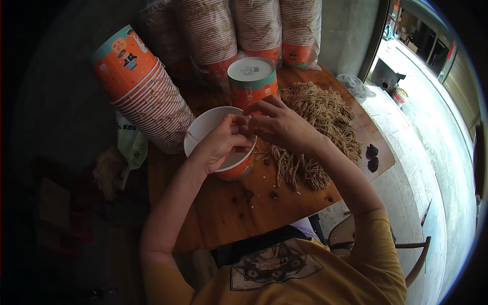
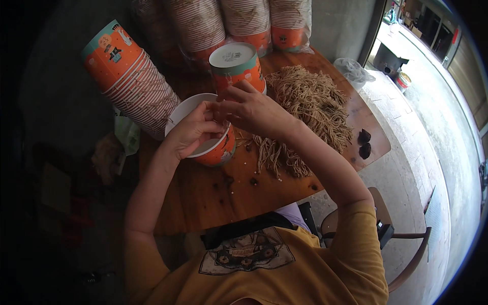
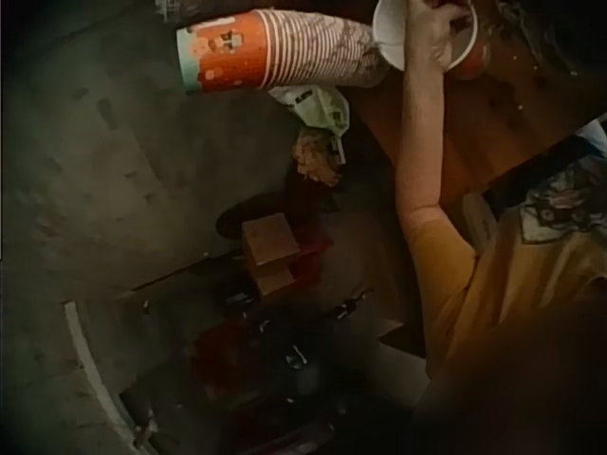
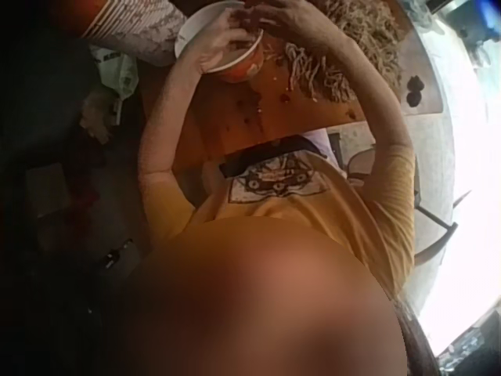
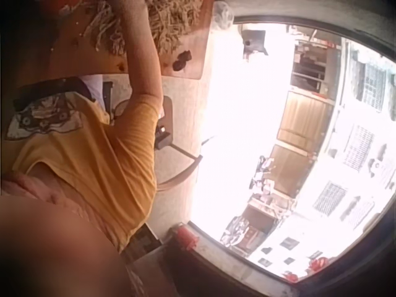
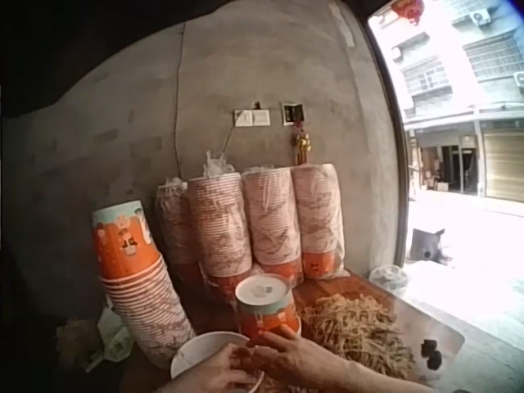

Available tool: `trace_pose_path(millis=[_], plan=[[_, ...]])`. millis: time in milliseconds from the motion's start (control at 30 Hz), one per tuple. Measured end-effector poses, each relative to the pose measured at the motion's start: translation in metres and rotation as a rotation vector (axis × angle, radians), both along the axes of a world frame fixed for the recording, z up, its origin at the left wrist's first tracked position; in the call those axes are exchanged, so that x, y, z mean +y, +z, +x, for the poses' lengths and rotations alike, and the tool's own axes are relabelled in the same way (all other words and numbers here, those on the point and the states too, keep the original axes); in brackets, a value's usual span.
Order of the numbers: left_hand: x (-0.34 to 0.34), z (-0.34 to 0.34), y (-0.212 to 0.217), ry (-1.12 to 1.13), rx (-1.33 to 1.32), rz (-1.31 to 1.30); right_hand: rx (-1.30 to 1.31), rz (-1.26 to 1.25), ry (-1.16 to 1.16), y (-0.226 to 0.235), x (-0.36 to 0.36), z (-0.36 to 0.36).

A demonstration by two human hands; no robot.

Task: Tying strings to paper bowls to create handles.

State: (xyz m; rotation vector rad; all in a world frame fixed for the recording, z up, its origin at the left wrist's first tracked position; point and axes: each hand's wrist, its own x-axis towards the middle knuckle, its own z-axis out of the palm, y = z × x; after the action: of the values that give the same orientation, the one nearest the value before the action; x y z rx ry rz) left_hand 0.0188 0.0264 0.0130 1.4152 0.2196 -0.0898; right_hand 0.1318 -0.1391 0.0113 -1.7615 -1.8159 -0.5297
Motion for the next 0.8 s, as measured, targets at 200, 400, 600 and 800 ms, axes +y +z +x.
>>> trace_pose_path(millis=[200, 400, 600, 800], plan=[[0.001, -0.006, -0.001, -0.03, -0.067, 0.206, 0.345, 0.024, 0.128, -0.004, -0.008, -0.004], [-0.002, -0.005, -0.006, -0.009, -0.144, 0.378, 1.109, -0.061, 0.372, -0.026, -0.003, -0.003], [-0.004, -0.005, -0.011, -0.003, -0.295, 0.545, 1.491, -0.14, 0.159, -0.025, -0.002, -0.008], [0.002, -0.007, -0.015, -0.023, -0.369, 0.632, 0.97, -0.036, 0.094, -0.028, 0.0, -0.015]])
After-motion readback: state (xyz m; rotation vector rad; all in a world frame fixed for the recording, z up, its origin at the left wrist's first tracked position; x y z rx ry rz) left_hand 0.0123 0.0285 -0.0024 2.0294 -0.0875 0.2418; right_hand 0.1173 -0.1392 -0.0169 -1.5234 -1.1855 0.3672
